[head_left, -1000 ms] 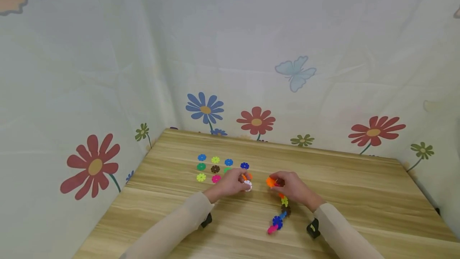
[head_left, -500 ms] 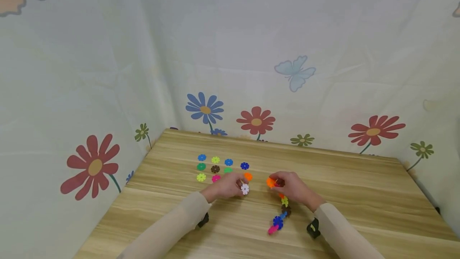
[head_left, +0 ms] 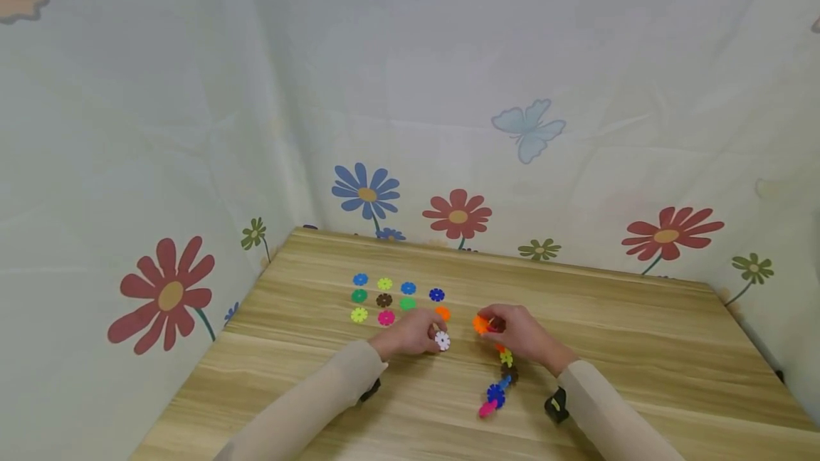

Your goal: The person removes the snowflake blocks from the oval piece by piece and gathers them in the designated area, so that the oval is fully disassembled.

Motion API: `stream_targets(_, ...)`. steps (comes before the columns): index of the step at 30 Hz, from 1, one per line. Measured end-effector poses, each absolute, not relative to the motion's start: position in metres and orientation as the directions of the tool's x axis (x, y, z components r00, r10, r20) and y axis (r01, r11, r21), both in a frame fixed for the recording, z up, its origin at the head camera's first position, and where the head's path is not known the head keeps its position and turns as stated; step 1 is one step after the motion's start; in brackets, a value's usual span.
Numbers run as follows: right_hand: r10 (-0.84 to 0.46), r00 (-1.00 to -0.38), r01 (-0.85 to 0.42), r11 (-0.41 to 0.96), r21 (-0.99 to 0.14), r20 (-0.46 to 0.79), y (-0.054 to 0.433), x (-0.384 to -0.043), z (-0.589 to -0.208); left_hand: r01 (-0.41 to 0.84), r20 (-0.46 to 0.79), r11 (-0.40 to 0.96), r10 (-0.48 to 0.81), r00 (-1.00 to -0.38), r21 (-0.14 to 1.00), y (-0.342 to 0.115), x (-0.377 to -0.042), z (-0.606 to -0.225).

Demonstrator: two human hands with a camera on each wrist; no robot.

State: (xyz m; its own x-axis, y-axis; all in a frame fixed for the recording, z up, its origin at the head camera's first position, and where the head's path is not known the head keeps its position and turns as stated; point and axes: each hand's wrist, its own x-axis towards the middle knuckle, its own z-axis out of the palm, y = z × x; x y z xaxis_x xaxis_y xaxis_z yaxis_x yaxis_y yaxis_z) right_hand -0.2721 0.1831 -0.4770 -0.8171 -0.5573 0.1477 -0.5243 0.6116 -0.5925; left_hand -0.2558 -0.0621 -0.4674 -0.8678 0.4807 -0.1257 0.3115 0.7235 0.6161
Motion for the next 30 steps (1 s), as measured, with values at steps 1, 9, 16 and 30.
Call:
stream_targets(1,-0.559,-0.815,-0.527,0.609,-0.592,0.151,0.183,-0.272,-0.477,0.313,-0.130,0.730,0.480,-0.867,0.607,-0.061,-0.256,-0.467)
stream_targets(9,-0.562,-0.816,-0.518,0.604,-0.605,0.138,0.182,-0.273,-0.476,0.328,-0.145,0.781,0.465,-0.873,0.531,-0.055,-0.260,-0.471)
stream_targets(16,-0.550,-0.830,-0.481,0.621,-0.619,0.093,0.181,-0.273,-0.474,0.309,-0.170,0.787,0.458,-0.873,0.533,-0.051,-0.263,-0.472)
stream_targets(30,-0.569,-0.819,-0.487,0.616,-0.620,0.078,0.178,-0.277,-0.477,0.354,-0.142,0.791,0.478,-0.867,0.499,-0.049,-0.268,-0.474)
